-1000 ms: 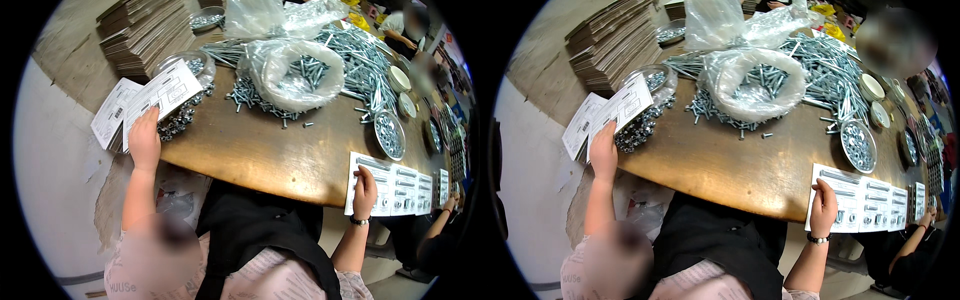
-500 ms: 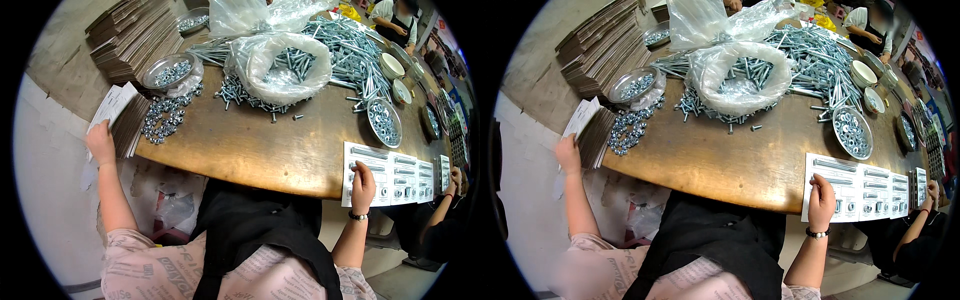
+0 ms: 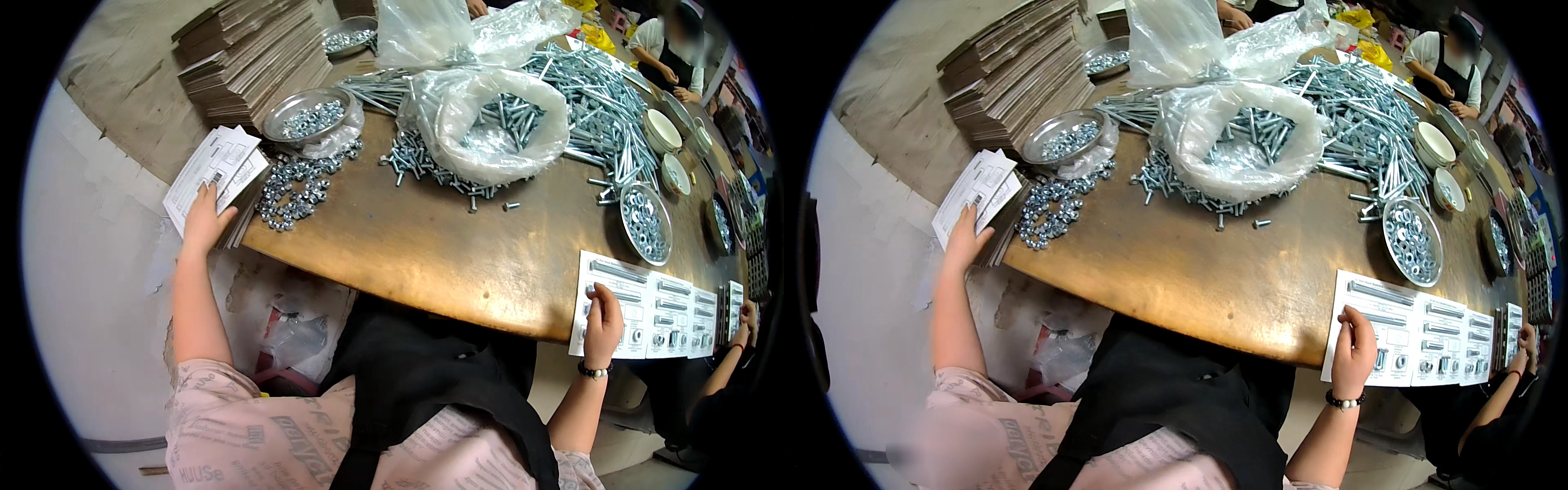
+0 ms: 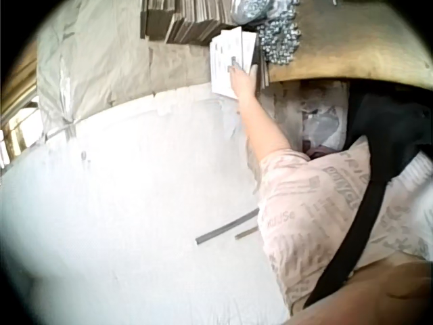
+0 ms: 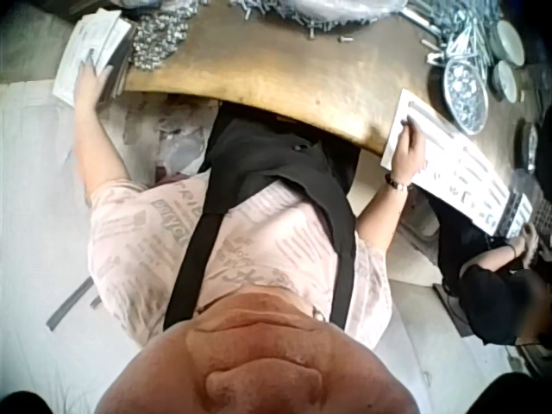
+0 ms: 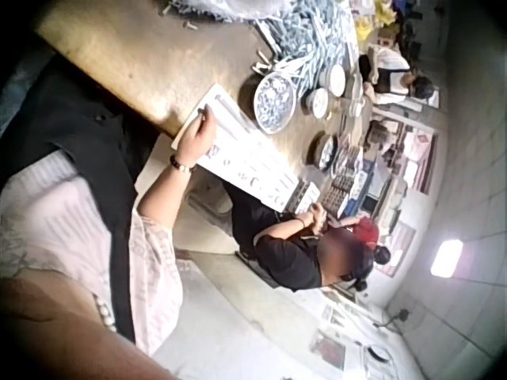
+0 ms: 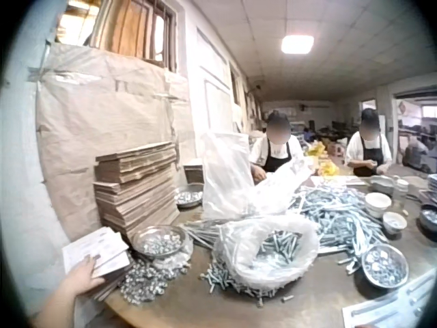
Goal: The person picks bolts, nuts, and washers from piles on a table and places them into designated slots on a printed template. The person repeatedly selects fasteners and arranges them on the template, then stacks completed templates to the side.
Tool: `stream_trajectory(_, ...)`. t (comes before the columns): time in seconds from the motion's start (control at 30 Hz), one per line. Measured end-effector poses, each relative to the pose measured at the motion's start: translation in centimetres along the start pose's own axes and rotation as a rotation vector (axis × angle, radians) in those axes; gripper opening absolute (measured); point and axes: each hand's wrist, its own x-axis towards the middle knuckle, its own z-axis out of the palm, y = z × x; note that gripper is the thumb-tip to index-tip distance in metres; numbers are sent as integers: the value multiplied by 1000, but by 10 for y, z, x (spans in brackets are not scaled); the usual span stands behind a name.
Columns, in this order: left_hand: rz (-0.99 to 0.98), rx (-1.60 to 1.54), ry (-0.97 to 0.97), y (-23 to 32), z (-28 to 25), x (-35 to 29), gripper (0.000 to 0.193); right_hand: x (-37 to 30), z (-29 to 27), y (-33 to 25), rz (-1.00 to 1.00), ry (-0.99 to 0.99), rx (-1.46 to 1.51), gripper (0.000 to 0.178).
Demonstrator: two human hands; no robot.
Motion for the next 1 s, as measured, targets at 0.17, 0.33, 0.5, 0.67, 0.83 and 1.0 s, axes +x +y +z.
stream_trajectory(0.17, 36, 210, 74, -2, 3, 4, 53, -2, 0, 15, -89, -1, -41, 24)
stream_trajectory(0.33, 35, 256, 216, 19, -20, -5, 54, -1, 8, 8, 18, -28, 9, 23)
stream_trajectory(0.5, 100, 200, 42, 24, -28, -7, 51, -2, 11, 4, 39, -41, 21, 22)
stream_trajectory(0.67, 148, 179, 62, 5, -23, -5, 39, 0, 18, 0, -93, -47, 31, 23)
stream_trajectory(0.83, 89, 176, 166, 15, -37, -3, 38, 1, 21, -8, -93, -48, 36, 23)
stream_trajectory(1.0, 37, 104, 76, -19, -43, 2, 42, 0, 15, -6, -74, -86, 48, 24)
